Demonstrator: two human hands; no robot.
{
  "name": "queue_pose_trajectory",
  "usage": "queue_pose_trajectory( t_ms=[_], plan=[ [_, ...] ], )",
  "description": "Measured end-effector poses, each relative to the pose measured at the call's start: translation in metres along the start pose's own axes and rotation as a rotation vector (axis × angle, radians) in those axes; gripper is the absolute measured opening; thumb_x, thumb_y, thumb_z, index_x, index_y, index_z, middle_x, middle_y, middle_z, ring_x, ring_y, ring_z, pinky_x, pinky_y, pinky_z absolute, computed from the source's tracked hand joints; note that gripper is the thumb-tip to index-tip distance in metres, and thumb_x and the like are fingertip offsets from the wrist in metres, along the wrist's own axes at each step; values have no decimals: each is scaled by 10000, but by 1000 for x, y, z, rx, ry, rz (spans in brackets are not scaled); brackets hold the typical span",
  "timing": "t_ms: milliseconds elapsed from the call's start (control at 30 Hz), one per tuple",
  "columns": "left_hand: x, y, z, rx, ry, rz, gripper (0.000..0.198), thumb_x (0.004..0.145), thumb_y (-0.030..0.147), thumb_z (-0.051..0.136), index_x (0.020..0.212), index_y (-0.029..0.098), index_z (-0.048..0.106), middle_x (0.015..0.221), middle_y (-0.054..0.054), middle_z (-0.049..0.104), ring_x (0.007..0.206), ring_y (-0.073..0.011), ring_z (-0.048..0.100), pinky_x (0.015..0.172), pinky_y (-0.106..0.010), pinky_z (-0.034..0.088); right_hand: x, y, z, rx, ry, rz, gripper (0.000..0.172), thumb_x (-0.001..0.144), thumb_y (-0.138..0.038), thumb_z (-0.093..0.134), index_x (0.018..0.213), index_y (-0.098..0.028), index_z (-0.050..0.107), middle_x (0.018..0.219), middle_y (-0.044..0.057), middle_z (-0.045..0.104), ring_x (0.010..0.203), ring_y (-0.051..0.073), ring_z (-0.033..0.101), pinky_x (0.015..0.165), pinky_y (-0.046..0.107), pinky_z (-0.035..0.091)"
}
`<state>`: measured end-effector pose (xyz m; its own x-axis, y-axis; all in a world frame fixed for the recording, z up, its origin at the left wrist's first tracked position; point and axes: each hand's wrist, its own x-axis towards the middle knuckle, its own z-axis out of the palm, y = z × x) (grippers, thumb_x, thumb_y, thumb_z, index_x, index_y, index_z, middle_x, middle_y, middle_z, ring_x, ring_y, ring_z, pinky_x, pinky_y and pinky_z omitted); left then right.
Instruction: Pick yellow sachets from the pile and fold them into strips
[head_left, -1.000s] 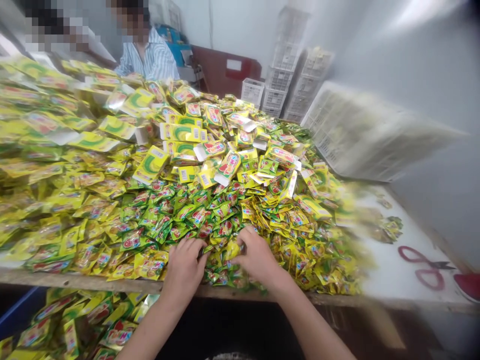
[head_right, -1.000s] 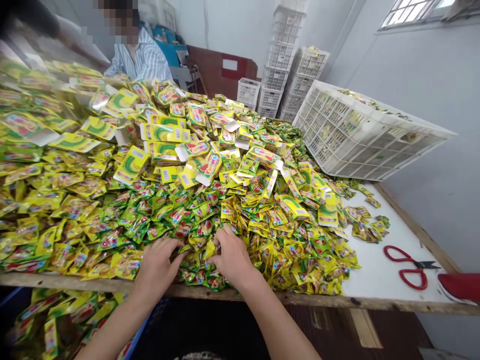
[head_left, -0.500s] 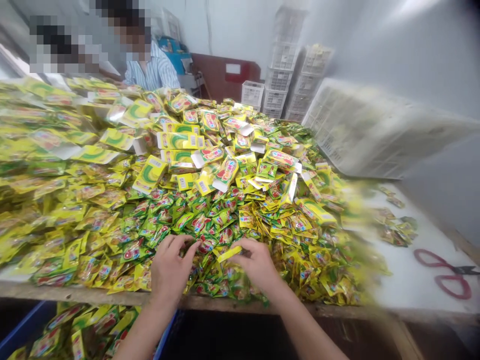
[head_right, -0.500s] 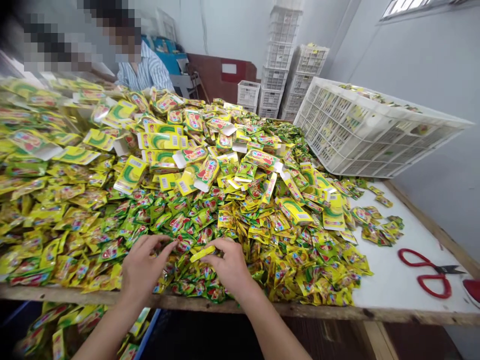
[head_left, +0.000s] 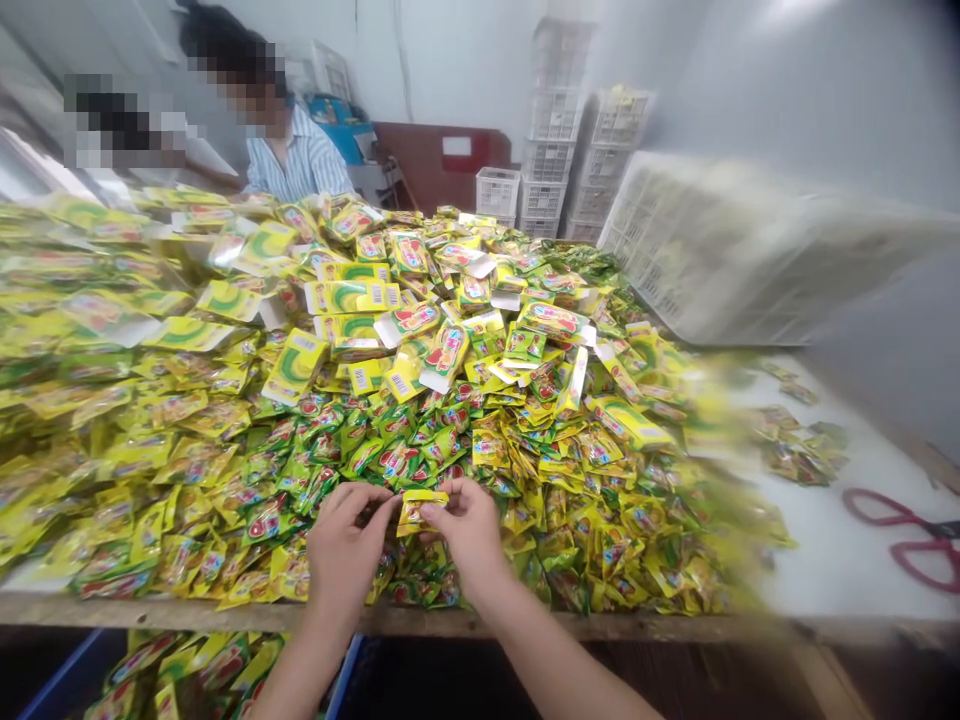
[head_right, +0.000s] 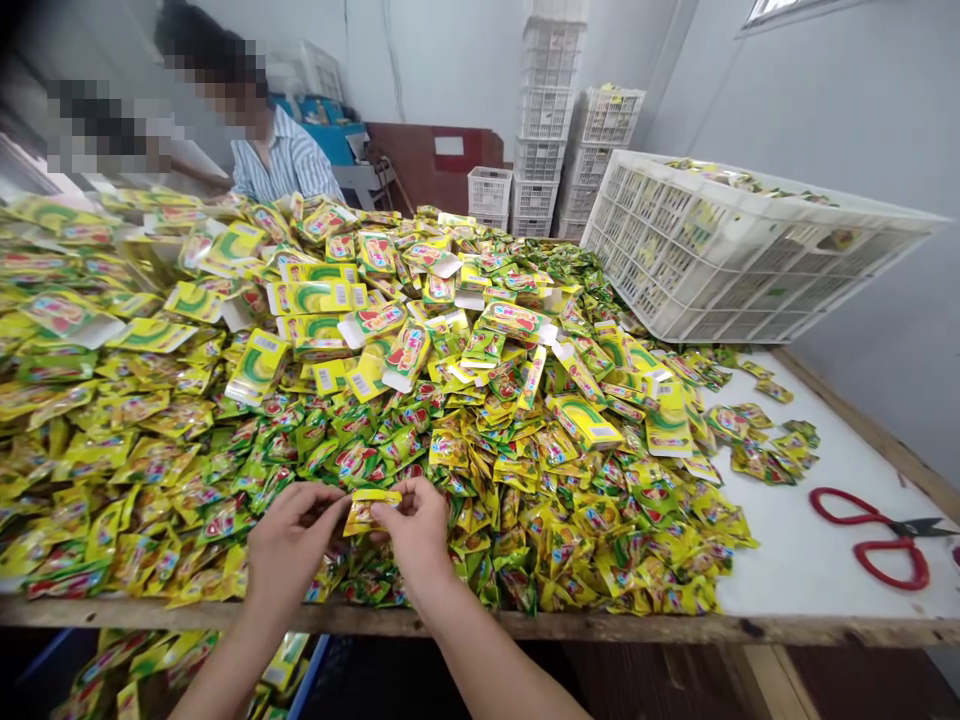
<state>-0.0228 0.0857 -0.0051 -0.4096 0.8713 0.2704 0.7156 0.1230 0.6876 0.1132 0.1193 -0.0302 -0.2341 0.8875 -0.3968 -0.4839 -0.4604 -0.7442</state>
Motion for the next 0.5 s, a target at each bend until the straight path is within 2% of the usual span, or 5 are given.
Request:
queue_pose_trajectory(
  t_ms=[167,267,333,433,500],
  plan=[
    [-13,26,-8,-290,-84,-133,144,876,354,594,906,214,605,856,-15,661,821,-175,640,725,-248,524,-2,0,5,-14,-30,-94,258,660,-251,741,822,-181,553,707,-21,619,645,164,619,482,255,549],
    [-17,39,-5,-491,-91,-287,264,765,329,740,948,232,577,879,6,657,865,-162,629,758,-214,515,2,-6,1,-69,-29,-160,250,670,-209,726,841,-189,546,715,-28,601,628,150,600,474,229,523],
    [-12,45,-3,-587,-100,-333,357,703,288,798,967,242,562,903,12,668,892,-158,634,797,-219,514,3,-18,-8,-115,-29,-183,344,648,-207,757,934,-191,568,811,-12,614,640,143,591,476,221,511],
    [11,57,-4,-726,-331,-329,294,727,269,773,933,229,566,916,-8,690,900,-177,657,804,-263,526,0,-47,-26,-191,-177,-168,379,686,-284,780,1016,-175,630,898,25,633,673,146,585,522,233,508],
    [39,67,-1,-590,-481,-213,222,773,319,718,927,211,600,872,-35,712,842,-202,679,755,-294,538,-4,-66,-37,-232,-236,-171,279,744,-325,749,956,-157,678,839,30,645,679,150,578,577,244,504]
  ],
)
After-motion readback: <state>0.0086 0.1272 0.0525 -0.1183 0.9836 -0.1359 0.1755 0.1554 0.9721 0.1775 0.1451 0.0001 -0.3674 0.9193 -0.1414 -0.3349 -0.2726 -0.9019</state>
